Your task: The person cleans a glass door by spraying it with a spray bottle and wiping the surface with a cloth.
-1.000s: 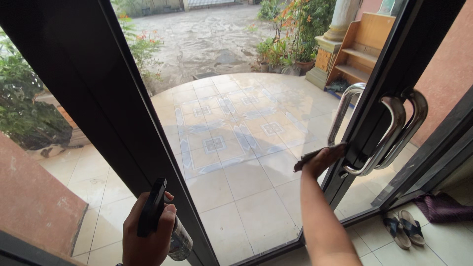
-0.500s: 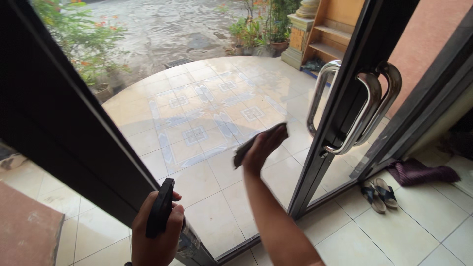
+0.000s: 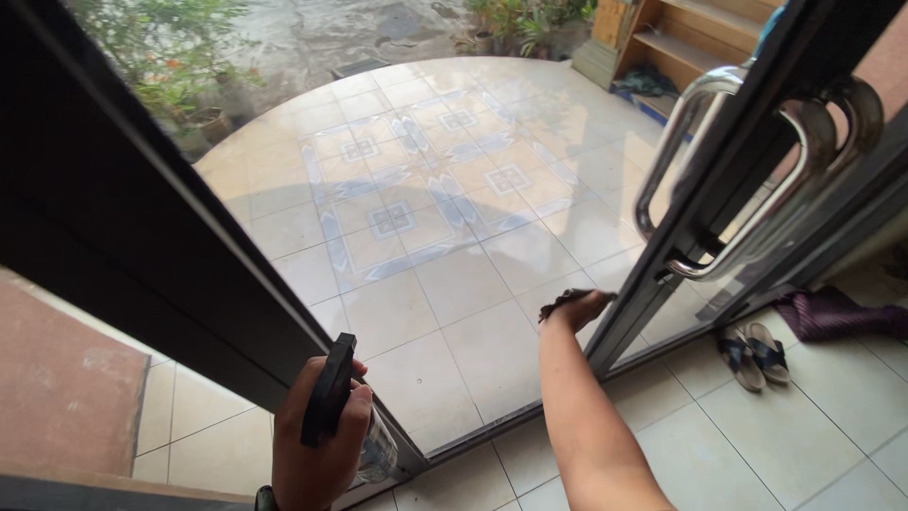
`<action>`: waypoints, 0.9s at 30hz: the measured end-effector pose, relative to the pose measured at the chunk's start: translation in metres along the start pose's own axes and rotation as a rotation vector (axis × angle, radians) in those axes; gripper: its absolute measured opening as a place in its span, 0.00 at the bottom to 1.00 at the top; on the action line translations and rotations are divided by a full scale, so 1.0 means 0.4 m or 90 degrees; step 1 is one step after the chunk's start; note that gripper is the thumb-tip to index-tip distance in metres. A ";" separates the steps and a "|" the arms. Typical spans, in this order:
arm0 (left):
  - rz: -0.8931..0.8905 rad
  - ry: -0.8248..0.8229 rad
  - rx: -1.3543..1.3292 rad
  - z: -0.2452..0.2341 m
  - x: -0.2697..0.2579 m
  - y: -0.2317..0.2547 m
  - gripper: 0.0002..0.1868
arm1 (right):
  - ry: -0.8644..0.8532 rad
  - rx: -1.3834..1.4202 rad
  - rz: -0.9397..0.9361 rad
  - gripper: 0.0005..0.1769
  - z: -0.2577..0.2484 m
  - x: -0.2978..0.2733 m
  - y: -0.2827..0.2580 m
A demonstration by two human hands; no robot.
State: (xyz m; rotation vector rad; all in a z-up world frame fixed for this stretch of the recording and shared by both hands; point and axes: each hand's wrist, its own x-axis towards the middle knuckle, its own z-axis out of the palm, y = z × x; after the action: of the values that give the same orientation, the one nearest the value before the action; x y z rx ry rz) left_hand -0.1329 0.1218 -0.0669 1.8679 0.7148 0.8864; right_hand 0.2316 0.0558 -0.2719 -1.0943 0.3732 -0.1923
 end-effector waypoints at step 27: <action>0.066 0.213 -0.002 -0.058 -0.148 0.123 0.08 | -0.528 -0.390 -1.612 0.31 0.093 -0.471 -0.184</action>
State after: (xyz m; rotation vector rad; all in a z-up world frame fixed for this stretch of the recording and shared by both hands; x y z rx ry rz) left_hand -0.1802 0.0673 -0.0313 1.7859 0.8218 1.2851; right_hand 0.0747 0.1162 -0.1538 -1.4652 -2.0410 -1.7988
